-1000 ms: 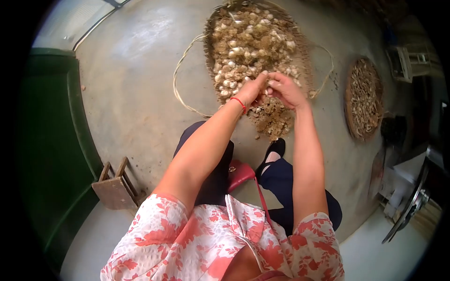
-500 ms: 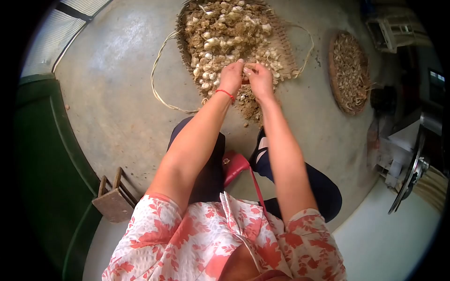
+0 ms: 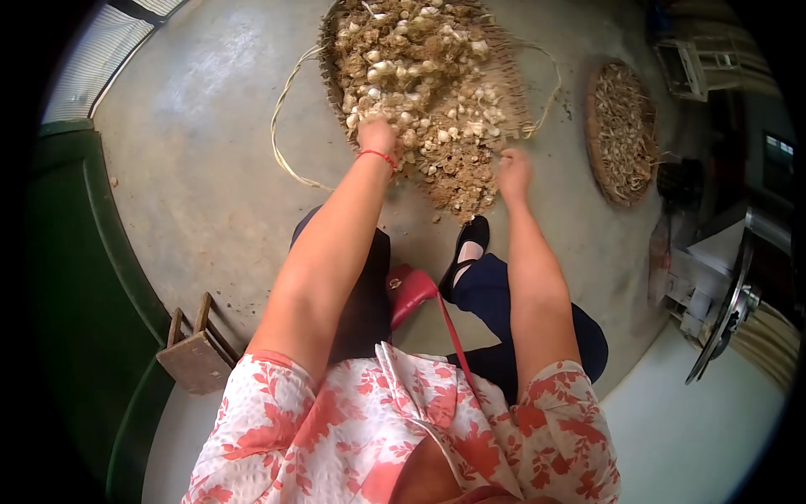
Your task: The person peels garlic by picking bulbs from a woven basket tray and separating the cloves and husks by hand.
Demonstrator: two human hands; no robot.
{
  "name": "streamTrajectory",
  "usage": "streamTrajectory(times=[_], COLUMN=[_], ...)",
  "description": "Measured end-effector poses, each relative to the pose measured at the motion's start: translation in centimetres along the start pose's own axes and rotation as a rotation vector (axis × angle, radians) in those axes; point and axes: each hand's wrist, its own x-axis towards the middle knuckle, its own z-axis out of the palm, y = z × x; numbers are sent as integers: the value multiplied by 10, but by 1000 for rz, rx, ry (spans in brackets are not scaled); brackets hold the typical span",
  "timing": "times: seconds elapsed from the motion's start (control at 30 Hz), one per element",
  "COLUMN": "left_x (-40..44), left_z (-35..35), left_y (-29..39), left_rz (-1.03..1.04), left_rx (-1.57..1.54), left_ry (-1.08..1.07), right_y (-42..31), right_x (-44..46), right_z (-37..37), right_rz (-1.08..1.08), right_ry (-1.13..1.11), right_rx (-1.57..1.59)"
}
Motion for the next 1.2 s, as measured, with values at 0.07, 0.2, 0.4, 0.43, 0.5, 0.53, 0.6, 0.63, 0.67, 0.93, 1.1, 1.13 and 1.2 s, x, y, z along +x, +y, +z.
streamTrajectory(times=[0.07,0.2,0.4,0.43,0.5,0.53,0.6,0.63,0.67,0.93,1.1,1.13,1.2], left_x=[-9,-12,-12,-14,-19,-18,-30,-50,-62,-42,-30,-26,-41], left_z=[3,7,11,13,17,19,24,29,32,35,27,26,21], left_y=[6,4,2,1,-2,-5,-11,-13,-15,-35,-58,-64,-57], left_rz=[12,112,277,328,270,215,140,112,83,-7,107,256,358], left_rx=[40,5,-21,5,88,161,249,345,441,250,894,1228,1278], left_ry=[7,8,-14,-35,-143,-242,-386,-480,-575,-865,-873,-886,-802], right_y=[-26,-24,-8,0,12,0,-29,-50,-72,-103,6,13,2], right_x=[-14,-39,-34,-29,-16,-15,-5,0,7,6,-31,-41,-65], right_z=[-12,5,11,11,9,-2,-33,-50,-65,-59,23,33,41], right_rz=[73,15,112,125,106,110,89,94,128,202,420,392,451], right_ry=[-168,-243,-170,-170,-206,-203,-271,-268,-475,-546,-296,-321,-293], right_rx=[-70,-167,-19,-19,-56,-57,193,189,254,586,371,276,302])
